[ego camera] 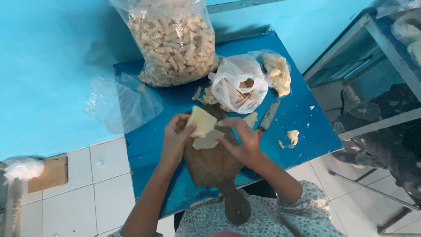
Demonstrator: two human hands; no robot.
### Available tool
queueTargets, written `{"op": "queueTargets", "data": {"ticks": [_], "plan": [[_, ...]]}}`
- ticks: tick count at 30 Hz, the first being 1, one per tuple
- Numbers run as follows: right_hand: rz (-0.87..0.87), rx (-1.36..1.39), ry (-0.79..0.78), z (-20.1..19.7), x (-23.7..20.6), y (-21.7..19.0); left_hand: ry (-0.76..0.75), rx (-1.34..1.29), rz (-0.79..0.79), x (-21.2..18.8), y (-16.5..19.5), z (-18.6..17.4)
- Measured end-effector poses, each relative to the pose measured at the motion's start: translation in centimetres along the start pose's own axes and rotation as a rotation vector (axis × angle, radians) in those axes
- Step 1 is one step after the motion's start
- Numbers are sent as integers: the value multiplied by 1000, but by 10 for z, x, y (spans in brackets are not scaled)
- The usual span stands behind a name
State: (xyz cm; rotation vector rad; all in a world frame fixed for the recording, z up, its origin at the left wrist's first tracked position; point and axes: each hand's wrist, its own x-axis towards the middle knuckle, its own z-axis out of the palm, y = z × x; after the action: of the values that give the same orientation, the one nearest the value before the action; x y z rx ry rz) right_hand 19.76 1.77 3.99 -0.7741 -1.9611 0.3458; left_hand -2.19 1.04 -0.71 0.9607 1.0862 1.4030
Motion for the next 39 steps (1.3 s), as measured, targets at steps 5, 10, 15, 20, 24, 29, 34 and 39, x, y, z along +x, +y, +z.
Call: {"op": "queueTargets", "data": {"ticks": [5, 10, 15, 20, 24, 29, 34, 39], "plan": [[-71, 74, 58, 12, -13, -12, -132, -84, -71, -23, -2, 24], [119, 184, 52, 7, -31, -2, -178, -98, -40, -40, 7, 34], [422, 550, -59, 3, -51, 5, -146, -47, -63, -68, 16, 42], [568, 891, -113, 0, -67, 6, -23, 72, -86, -101, 12, 56], [790, 1115, -148, -6, -84, 6, 59, 12, -108, -123, -7, 55], [1023, 1446, 23, -9, -94, 14, 177, 24, -73, -138, -32, 34], [995, 1295, 231, -15, -93, 13, 406, 317, -143, -143, -11, 18], [775, 1052, 275, -15, -99, -10, 534, 1205, 504, -145, 24, 44]]}}
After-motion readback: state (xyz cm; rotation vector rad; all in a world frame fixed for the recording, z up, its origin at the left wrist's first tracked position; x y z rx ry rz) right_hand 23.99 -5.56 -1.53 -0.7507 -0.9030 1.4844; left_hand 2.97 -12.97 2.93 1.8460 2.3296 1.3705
